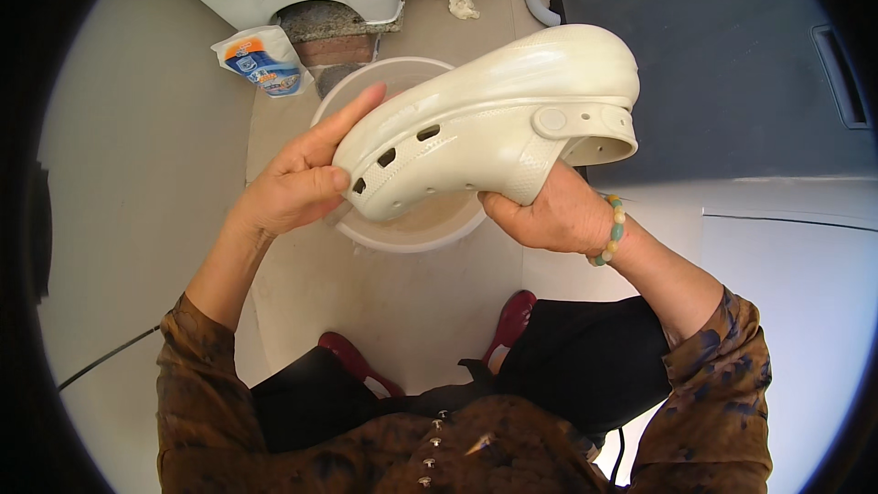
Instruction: The person scrubs a pair of white clogs with a brush in a bucket of soapy water, rinses them, and places them on a nearby surface. They then pour the dirty water into a sink and place a basin inside it.
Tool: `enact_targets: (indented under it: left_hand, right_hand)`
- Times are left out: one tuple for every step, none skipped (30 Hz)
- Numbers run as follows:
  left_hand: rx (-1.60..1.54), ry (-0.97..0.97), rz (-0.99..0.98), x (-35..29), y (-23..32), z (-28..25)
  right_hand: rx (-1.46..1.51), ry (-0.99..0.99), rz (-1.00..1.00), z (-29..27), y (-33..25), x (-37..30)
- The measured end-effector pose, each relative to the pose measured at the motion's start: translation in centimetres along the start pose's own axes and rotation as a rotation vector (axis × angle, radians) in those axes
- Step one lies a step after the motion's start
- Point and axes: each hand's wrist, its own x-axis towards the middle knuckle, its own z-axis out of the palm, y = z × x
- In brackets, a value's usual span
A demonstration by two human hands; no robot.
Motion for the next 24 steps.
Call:
enact_targets:
  left_hand:
    - [-0.03,-0.021,0.006,0.0,0.0,0.1]
    - [0.021,0.018,-0.033,0.0,0.2,0.2]
    - [0.07,0.053,-0.065,0.1,0.7,0.4]
    - [0.118,0.087,-0.097,0.2,0.9,0.6]
    - [0.14,0.148,-0.097,0.3,0.9,0.9]
    - [0.163,0.212,-0.094,0.5,0.8,1.4]
    - [0.185,0.276,-0.091,0.6,0.8,1.8]
    - [0.134,0.341,-0.083,0.8,0.7,2.2]
    - [0.081,0.403,-0.077,1.0,0.6,2.6]
    - [0.028,0.465,-0.071,1.3,0.6,2.9]
    - [0.005,0.485,-0.078,1.6,0.7,3.1]
    - [-0.017,0.508,-0.086,1.9,0.9,3.2]
    - [-0.04,0.532,-0.095,2.1,1.0,3.2]
    - [-0.038,0.542,-0.112,2.3,1.0,3.2]
    - [-0.035,0.552,-0.126,2.4,1.0,3.2]
    - [-0.033,0.562,-0.14,2.5,1.1,3.1]
    - [-0.032,0.545,-0.144,2.4,1.1,2.9]
    - [-0.031,0.526,-0.148,2.4,1.1,2.7]
    - [-0.029,0.507,-0.152,2.4,1.2,2.6]
    - [-0.037,0.479,-0.134,2.3,1.4,2.5]
    - [-0.045,0.449,-0.119,2.1,1.5,2.4]
    - [-0.053,0.421,-0.104,2.0,1.7,2.4]
    - [-0.03,0.389,-0.096,1.8,2.0,2.3]
    - [-0.007,0.356,-0.087,1.6,2.2,2.3]
  right_hand:
    - [0.0,0.003,0.002,0.1,0.1,-0.1]
    - [0.0,0.006,0.005,0.1,0.1,-0.1]
    - [-0.009,0.01,0.009,0.0,0.0,-0.1]
    - [-0.016,0.024,0.004,0.1,0.0,-0.2]
    - [-0.023,0.038,-0.001,0.1,0.0,-0.3]
    - [-0.032,0.05,-0.011,0.1,0.0,-0.3]
    - [-0.052,0.056,-0.029,0.3,-0.1,-0.3]
    - [-0.072,0.063,-0.048,0.7,0.0,-0.3]
    - [-0.092,0.071,-0.064,0.9,0.0,-0.3]
    - [-0.161,0.072,-0.123,1.0,-0.1,-0.1]
    - [-0.197,0.078,-0.137,1.1,-0.2,-0.1]
    - [-0.229,0.082,-0.151,1.3,-0.4,-0.1]
    - [-0.262,0.086,-0.166,1.5,-0.6,-0.2]
    - [-0.321,0.114,-0.182,1.9,-0.9,-0.3]
    - [-0.304,0.107,-0.181,2.0,-1.1,-0.2]
    - [-0.288,0.1,-0.179,2.1,-1.3,-0.1]
    - [-0.272,0.093,-0.178,2.2,-1.4,-0.1]
    - [-0.266,0.09,-0.173,2.1,-1.4,0.0]
    - [-0.261,0.086,-0.169,2.0,-1.4,0.1]
    - [-0.255,0.082,-0.165,1.9,-1.4,0.2]
    - [-0.26,0.088,-0.172,1.7,-1.3,0.2]
    - [-0.265,0.094,-0.18,1.5,-1.0,0.2]
    - [-0.269,0.099,-0.188,1.2,-0.8,0.2]
    - [-0.22,0.098,-0.164,1.0,-0.6,0.2]
